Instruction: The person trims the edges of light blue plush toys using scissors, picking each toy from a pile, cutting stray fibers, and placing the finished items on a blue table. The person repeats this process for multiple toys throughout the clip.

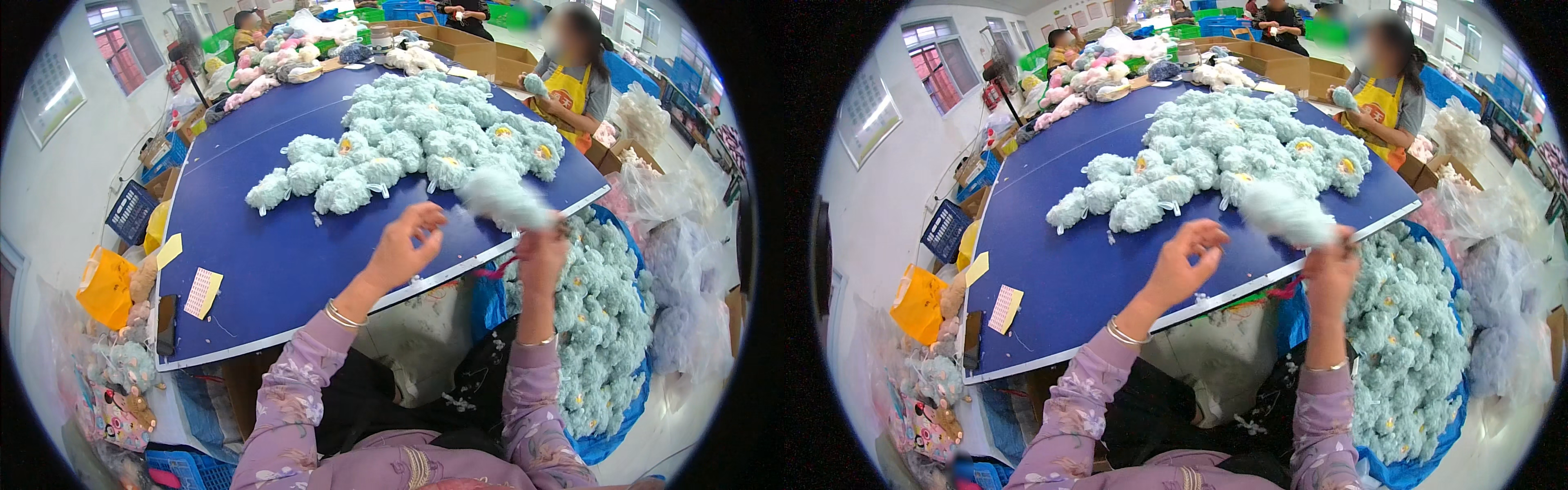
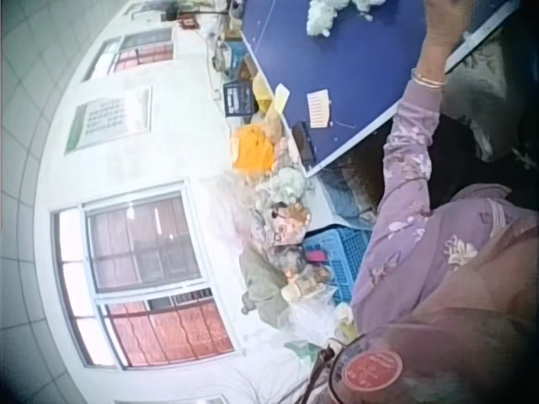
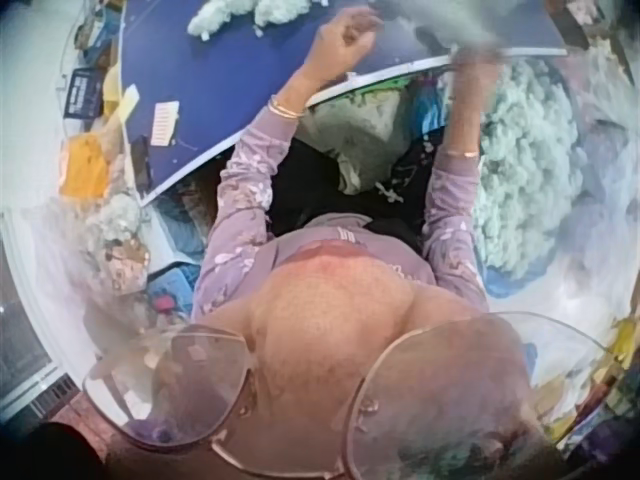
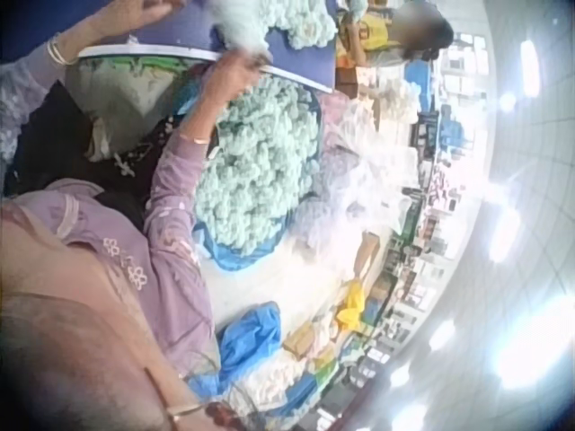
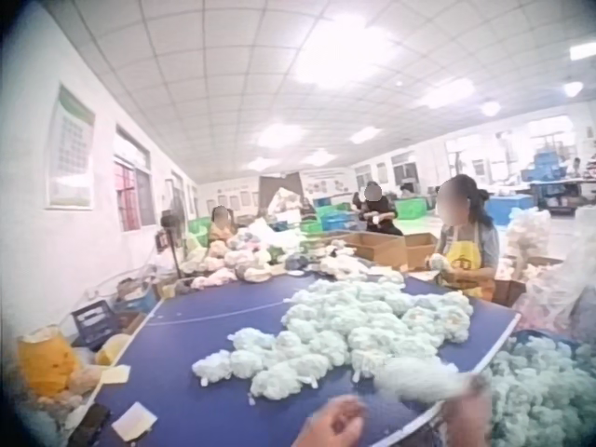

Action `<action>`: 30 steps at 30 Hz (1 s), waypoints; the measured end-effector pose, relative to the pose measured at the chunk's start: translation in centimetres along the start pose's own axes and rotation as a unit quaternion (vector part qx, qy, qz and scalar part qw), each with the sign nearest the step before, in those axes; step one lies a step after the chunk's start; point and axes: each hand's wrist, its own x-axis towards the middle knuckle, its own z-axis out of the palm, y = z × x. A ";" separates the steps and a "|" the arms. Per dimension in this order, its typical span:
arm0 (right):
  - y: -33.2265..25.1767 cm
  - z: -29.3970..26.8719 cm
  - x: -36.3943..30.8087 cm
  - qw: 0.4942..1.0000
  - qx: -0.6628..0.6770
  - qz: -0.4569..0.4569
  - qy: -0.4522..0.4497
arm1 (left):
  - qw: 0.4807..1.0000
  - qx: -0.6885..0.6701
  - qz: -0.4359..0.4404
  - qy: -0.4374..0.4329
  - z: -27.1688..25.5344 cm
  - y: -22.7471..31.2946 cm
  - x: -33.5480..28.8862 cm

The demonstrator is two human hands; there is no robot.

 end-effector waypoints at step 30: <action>2.5 6.7 -4.1 0.912 -0.184 0.244 -0.272 | 0.957 0.280 -0.069 0.030 -7.2 -7.2 0.1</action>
